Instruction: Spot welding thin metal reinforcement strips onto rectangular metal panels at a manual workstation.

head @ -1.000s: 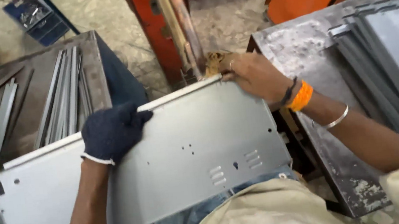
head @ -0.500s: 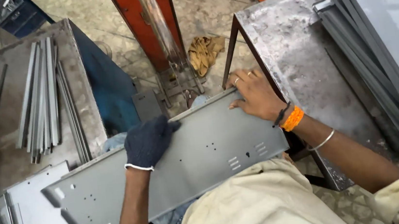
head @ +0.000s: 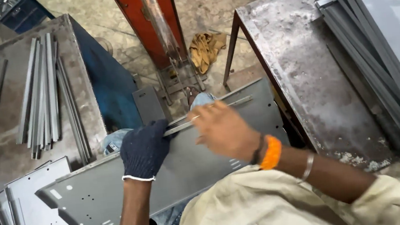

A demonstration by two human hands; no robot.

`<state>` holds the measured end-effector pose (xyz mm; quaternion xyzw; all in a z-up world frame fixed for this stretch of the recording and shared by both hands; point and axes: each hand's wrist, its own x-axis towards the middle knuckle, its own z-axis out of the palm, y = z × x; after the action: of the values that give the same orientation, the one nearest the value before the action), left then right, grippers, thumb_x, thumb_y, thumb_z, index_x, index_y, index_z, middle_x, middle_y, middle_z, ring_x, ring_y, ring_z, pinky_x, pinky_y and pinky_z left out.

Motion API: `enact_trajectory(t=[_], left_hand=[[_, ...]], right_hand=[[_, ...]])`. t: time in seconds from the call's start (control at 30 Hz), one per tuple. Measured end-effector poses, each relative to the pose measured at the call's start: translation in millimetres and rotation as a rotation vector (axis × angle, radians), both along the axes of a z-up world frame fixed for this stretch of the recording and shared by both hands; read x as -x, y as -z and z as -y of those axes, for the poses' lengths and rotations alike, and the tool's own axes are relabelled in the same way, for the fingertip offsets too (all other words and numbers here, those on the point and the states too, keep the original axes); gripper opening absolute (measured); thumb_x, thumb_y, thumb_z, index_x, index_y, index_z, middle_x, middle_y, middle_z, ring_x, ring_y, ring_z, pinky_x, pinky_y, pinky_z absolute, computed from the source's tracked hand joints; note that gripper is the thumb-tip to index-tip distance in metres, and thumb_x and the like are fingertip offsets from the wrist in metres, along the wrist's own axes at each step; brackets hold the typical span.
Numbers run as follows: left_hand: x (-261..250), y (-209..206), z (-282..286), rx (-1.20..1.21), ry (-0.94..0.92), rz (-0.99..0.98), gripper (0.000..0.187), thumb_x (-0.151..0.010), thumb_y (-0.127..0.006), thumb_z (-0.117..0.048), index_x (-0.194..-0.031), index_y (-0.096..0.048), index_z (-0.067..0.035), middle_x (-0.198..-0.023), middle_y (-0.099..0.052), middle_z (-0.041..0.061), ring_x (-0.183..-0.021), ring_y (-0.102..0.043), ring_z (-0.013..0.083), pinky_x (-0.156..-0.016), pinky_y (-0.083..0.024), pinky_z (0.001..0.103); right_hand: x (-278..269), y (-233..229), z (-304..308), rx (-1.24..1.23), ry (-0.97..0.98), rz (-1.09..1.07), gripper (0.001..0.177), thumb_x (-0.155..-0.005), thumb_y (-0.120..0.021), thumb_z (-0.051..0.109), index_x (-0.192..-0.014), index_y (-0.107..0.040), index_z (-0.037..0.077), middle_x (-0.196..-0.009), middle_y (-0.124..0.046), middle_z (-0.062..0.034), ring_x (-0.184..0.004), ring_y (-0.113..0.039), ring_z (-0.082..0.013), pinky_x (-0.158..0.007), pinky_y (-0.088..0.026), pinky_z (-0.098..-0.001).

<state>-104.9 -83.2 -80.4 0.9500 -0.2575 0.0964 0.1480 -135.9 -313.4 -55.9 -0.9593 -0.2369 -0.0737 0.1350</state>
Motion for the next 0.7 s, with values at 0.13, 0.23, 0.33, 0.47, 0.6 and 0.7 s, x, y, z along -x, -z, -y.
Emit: enact_trajectory(t=[0.13,0.23,0.33,0.47,0.6,0.7], left_hand=[[4.1,-6.7,-0.8,-0.056,-0.040,-0.114,0.032,-0.078,-0.075,-0.020,-0.109,-0.073,-0.020,-0.090,-0.074,0.008,-0.077,-0.071,0.0318,-0.067,-0.054,0.046],[6.3,-0.6,-8.9,0.027,-0.005,-0.036,0.036,-0.076,-0.075,-0.018,-0.111,-0.073,-0.014,-0.096,-0.075,0.009,-0.075,-0.070,0.0323,-0.064,-0.053,0.046],[4.9,-0.8,-12.1,0.094,0.022,0.011,0.032,-0.076,-0.073,-0.014,-0.108,-0.075,-0.017,-0.097,-0.076,0.008,-0.082,-0.072,0.0302,-0.068,-0.054,0.045],[0.5,4.3,-14.4,0.042,-0.047,-0.030,0.030,-0.076,-0.073,-0.013,-0.105,-0.077,-0.018,-0.094,-0.076,0.007,-0.082,-0.072,0.0311,-0.069,-0.054,0.046],[0.5,11.6,-22.0,0.039,-0.068,-0.034,0.029,-0.074,-0.073,-0.015,-0.103,-0.078,-0.019,-0.090,-0.076,0.008,-0.081,-0.072,0.0318,-0.068,-0.054,0.047],[0.8,14.8,-30.1,0.029,-0.108,-0.073,0.022,-0.080,-0.075,-0.025,-0.102,-0.079,-0.020,-0.086,-0.075,0.010,-0.078,-0.072,0.0326,-0.067,-0.053,0.048]], right_hand=[[-3.1,10.8,-32.4,-0.111,-0.142,0.082,0.044,-0.083,-0.075,0.033,-0.117,-0.064,0.007,-0.108,-0.066,-0.0124,-0.100,-0.066,-0.0291,-0.088,-0.048,-0.0423],[-8.7,20.6,-29.6,-0.194,-0.163,0.046,0.021,-0.099,-0.068,0.026,-0.111,-0.068,0.010,-0.103,-0.067,-0.0073,-0.098,-0.067,-0.0247,-0.086,-0.049,-0.0386],[-5.6,19.5,-4.3,-0.262,-0.222,0.170,0.013,-0.096,-0.068,0.021,-0.104,-0.071,0.011,-0.099,-0.070,-0.0048,-0.090,-0.067,-0.0235,-0.081,-0.050,-0.0386],[-7.5,3.6,6.9,-0.292,-0.262,0.183,0.016,-0.094,-0.068,0.020,-0.105,-0.073,0.010,-0.095,-0.071,-0.0044,-0.086,-0.068,-0.0250,-0.078,-0.052,-0.0390],[-17.9,6.1,12.2,-0.303,-0.290,0.145,0.019,-0.091,-0.069,0.013,-0.108,-0.075,0.008,-0.097,-0.073,-0.0059,-0.087,-0.069,-0.0252,-0.075,-0.053,-0.0382],[-27.4,23.5,63.6,-0.258,-0.270,0.181,0.018,-0.086,-0.065,0.003,-0.101,-0.074,0.009,-0.100,-0.074,-0.0085,-0.094,-0.070,-0.0271,-0.083,-0.054,-0.0406]])
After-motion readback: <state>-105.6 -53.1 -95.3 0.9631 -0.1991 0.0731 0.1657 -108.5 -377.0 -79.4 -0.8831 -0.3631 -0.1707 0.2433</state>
